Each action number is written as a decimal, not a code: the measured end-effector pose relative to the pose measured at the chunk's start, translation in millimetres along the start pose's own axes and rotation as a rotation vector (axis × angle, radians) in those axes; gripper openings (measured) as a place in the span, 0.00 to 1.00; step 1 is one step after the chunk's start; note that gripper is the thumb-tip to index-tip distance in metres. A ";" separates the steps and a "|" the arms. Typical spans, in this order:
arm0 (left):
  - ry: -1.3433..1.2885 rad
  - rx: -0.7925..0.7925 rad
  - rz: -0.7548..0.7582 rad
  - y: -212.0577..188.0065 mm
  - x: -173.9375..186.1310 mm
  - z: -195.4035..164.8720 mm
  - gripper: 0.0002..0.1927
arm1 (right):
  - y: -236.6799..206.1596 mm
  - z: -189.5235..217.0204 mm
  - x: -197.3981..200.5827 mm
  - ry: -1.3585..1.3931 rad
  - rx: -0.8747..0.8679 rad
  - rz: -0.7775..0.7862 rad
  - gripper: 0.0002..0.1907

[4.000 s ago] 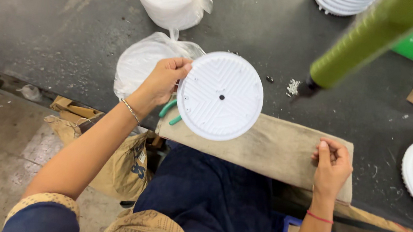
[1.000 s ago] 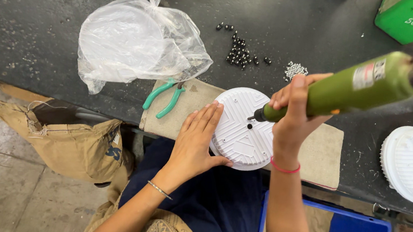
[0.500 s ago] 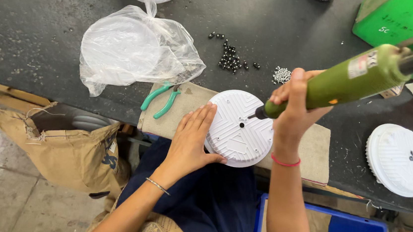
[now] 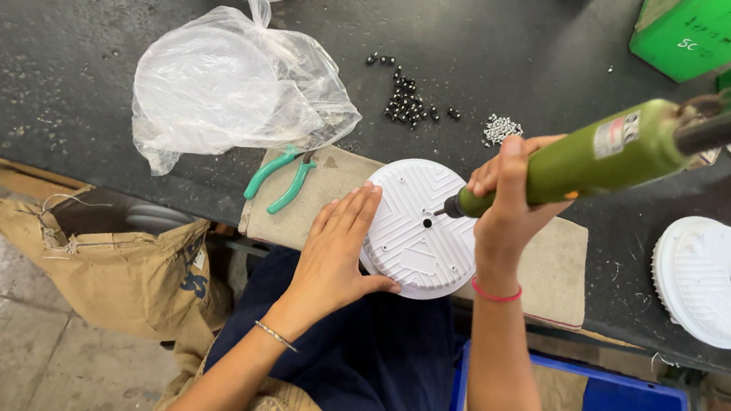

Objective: The person assembles white circular light fixtures by inserting small metal components into pre-drilled holes and securing them with a green heat gun. They handle multiple fixtures one at a time, placing finished units aside and retrieving new ones from a stack.

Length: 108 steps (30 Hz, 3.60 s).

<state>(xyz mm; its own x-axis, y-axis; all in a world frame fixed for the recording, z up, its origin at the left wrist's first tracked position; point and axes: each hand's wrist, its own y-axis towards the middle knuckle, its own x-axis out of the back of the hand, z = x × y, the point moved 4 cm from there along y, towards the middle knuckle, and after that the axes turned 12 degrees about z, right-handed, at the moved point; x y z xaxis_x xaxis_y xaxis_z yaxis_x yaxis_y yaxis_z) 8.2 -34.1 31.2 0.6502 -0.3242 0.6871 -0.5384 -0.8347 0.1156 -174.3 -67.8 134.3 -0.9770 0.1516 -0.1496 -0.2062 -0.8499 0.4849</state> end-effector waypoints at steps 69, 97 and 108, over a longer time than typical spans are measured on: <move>0.097 -0.359 -0.068 79.7 -27.8 -48.1 0.03 | -146.2 78.0 178.6 -0.263 -0.003 -0.275 0.10; 0.064 -0.347 -0.008 54.7 -23.5 -34.2 0.24 | -115.3 66.8 136.5 -0.198 -0.022 -0.220 0.09; 0.036 -0.370 -0.109 38.0 -14.4 -28.3 0.27 | -35.3 31.1 51.0 0.009 0.055 -0.094 0.08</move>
<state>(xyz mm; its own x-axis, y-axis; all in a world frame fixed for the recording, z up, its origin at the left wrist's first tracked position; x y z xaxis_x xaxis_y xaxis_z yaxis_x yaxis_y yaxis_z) -36.7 -48.6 46.0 0.6988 -0.2213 0.6803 -0.6285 -0.6440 0.4361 -218.5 -14.3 136.3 -0.9528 0.2245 -0.2042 -0.2996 -0.8033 0.5148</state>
